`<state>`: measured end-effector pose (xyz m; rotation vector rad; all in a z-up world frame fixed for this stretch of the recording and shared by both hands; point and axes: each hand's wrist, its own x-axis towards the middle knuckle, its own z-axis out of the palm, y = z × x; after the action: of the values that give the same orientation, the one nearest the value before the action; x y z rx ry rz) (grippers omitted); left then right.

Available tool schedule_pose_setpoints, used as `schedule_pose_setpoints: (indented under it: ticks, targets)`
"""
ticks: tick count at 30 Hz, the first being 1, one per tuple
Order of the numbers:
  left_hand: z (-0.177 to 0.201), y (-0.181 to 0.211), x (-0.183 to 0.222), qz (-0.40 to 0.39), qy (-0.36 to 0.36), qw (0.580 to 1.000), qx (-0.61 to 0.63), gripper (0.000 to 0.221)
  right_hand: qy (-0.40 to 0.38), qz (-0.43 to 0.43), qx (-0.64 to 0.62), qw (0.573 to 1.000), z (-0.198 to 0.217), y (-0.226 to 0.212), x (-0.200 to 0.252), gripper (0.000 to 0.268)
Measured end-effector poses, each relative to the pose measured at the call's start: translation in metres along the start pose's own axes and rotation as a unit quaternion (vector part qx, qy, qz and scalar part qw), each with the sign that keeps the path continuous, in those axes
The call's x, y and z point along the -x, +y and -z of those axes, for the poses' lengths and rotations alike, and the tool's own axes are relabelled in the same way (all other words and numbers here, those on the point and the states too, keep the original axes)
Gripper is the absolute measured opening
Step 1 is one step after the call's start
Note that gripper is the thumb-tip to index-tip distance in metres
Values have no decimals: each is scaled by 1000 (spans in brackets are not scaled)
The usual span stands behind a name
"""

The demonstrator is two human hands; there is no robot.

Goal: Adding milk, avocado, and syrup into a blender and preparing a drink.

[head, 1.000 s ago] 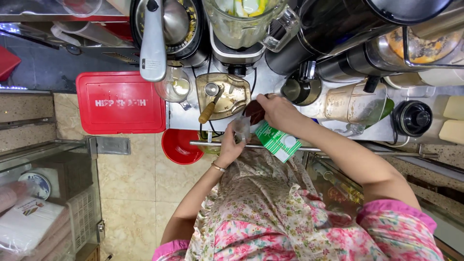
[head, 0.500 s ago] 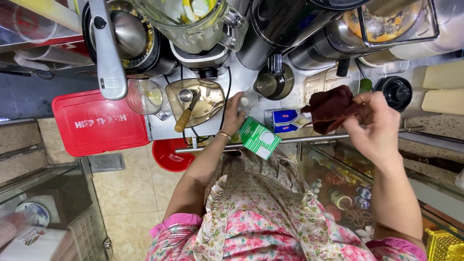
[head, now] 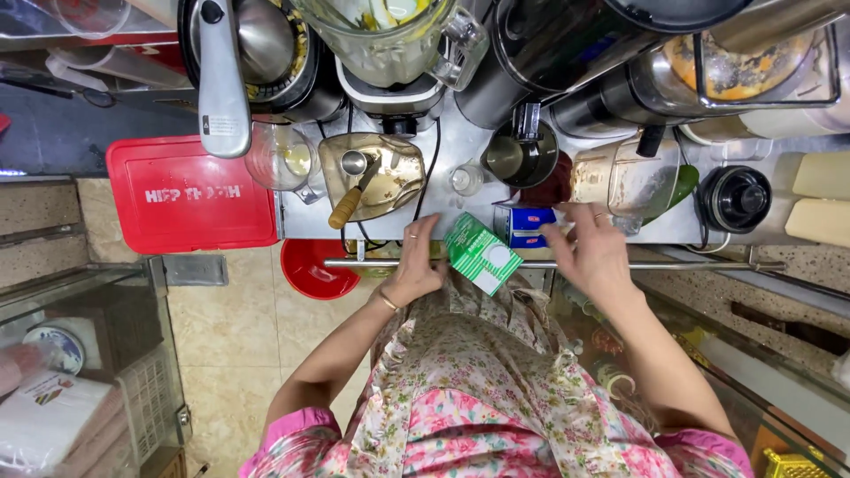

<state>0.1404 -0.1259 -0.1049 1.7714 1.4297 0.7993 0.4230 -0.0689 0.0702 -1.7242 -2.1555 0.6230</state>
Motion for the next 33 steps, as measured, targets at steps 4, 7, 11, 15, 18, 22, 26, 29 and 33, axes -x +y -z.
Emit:
schedule_pose_setpoints:
  ticks: [4,7,11,15,18,22,26,29,33]
  targets:
    - [-4,37,5,-16,-54,998,34,110,-115,19,9,993,-17,-55,6,53]
    - [-47,26,13,-28,10,998,61,121,-107,63,104,987,-41,-56,8,60]
    - [-65,9,31,-30,66,992,99,106,-119,41,70,990,-48,-47,10,37]
    - [-36,-2,23,-28,21,996,87,96,-117,155,46,980,-26,-45,-5,31]
    - [-2,4,17,-30,-6,998,59,92,-96,240,-55,965,1,-57,-23,35]
    - [43,35,10,-58,7,998,23,88,-31,300,-162,940,5,-76,-37,28]
    - [69,51,9,-94,36,994,-29,85,-169,30,-126,977,-28,-52,-40,30]
    - [78,52,7,-83,38,994,-58,86,-184,98,-145,967,-33,-43,-54,26]
    - [80,49,6,-45,51,995,-77,87,-99,249,-227,936,-26,-31,-70,30]
